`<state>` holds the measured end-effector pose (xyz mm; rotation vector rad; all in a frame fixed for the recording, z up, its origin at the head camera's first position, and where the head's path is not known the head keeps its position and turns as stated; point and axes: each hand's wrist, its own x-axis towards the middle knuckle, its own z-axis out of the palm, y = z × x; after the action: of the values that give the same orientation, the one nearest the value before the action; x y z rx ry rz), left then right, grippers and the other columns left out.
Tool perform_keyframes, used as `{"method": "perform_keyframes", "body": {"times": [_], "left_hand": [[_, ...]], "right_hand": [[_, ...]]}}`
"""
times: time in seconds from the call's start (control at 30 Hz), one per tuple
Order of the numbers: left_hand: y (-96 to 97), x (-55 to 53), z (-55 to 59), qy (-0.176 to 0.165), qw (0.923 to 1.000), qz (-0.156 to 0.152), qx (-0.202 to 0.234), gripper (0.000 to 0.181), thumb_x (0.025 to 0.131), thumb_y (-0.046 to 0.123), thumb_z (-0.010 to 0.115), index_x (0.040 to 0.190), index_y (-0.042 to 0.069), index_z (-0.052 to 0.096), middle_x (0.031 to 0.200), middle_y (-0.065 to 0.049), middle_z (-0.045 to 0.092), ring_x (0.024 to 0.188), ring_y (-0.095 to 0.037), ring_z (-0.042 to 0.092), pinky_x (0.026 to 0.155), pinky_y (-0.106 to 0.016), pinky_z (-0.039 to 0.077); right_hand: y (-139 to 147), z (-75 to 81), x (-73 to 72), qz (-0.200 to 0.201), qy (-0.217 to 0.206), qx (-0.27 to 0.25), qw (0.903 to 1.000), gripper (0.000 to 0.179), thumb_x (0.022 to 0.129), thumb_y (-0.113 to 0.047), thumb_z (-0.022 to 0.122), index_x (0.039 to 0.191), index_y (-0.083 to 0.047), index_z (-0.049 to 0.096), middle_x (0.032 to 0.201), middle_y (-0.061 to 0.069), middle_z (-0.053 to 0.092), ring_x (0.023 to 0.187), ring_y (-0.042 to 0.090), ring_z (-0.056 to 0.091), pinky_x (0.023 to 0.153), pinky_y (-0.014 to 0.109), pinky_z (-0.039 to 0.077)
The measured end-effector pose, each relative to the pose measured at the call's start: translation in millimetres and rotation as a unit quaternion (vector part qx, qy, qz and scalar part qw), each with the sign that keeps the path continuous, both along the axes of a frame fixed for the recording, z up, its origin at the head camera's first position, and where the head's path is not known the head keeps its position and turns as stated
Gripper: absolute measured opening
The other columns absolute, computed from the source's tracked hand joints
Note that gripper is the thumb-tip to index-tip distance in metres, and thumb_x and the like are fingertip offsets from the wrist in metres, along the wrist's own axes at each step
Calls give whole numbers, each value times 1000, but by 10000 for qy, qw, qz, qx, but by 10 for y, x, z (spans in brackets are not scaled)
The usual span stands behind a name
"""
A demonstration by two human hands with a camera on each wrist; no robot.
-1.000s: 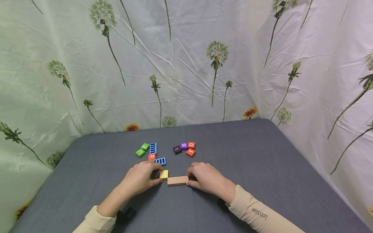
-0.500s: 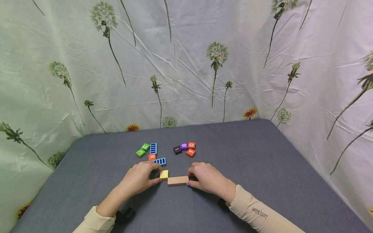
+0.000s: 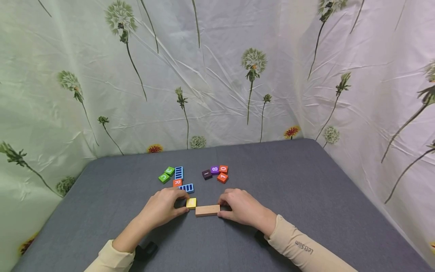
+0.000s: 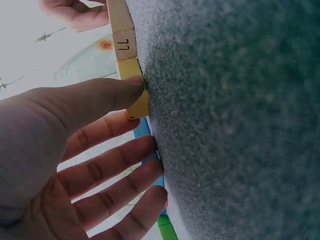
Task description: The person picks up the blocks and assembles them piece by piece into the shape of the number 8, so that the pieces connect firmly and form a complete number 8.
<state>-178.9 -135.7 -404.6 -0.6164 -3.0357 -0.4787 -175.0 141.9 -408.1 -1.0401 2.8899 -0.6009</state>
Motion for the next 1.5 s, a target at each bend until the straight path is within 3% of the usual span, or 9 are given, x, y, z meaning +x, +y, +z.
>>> {"method": "perform_keyframes", "body": {"times": [0.23, 0.43, 0.87, 1.2, 1.5], "left_hand": [[-2, -4, -1, -71, 10000, 20, -10, 26, 82, 26, 95, 101, 20, 79, 103, -2, 76, 85, -15, 63, 71, -46, 58], [-7, -11, -7, -30, 10000, -7, 19, 25, 82, 26, 95, 102, 20, 80, 103, -1, 77, 88, -16, 67, 71, -47, 58], [-1, -5, -13, -95, 9999, -21, -32, 25, 83, 27, 94, 103, 19, 81, 106, -3, 79, 94, -20, 72, 76, -50, 60], [-10, -2, -23, -13, 10000, -34, 19, 25, 83, 26, 94, 103, 19, 81, 106, -3, 78, 95, -20, 72, 76, -49, 60], [-23, -20, -26, 14, 10000, -7, -1, 26, 83, 27, 95, 103, 20, 82, 107, -3, 79, 96, -21, 73, 76, -50, 61]], "right_hand": [[60, 30, -59, 103, -675, -568, 9960, 20, 97, -26, 82, 107, -10, 79, 96, -4, 78, 86, 4, 71, 79, 28, 60], [133, 79, -132, 83, -1253, -876, 9882, 24, 98, -27, 80, 111, -7, 78, 94, -6, 78, 83, -1, 70, 75, 23, 58], [316, 87, -486, -245, -1280, -900, 9874, 23, 99, -20, 79, 115, -3, 76, 89, -2, 78, 74, 1, 66, 68, 23, 54], [373, 13, -866, -414, -1701, -917, 9803, 28, 99, -18, 78, 124, -6, 73, 87, -1, 73, 70, 8, 58, 62, 26, 47], [309, 28, -1006, -318, -1672, -856, 9817, 30, 101, -12, 74, 130, -4, 69, 84, 0, 73, 69, 10, 63, 63, 27, 48]]}}
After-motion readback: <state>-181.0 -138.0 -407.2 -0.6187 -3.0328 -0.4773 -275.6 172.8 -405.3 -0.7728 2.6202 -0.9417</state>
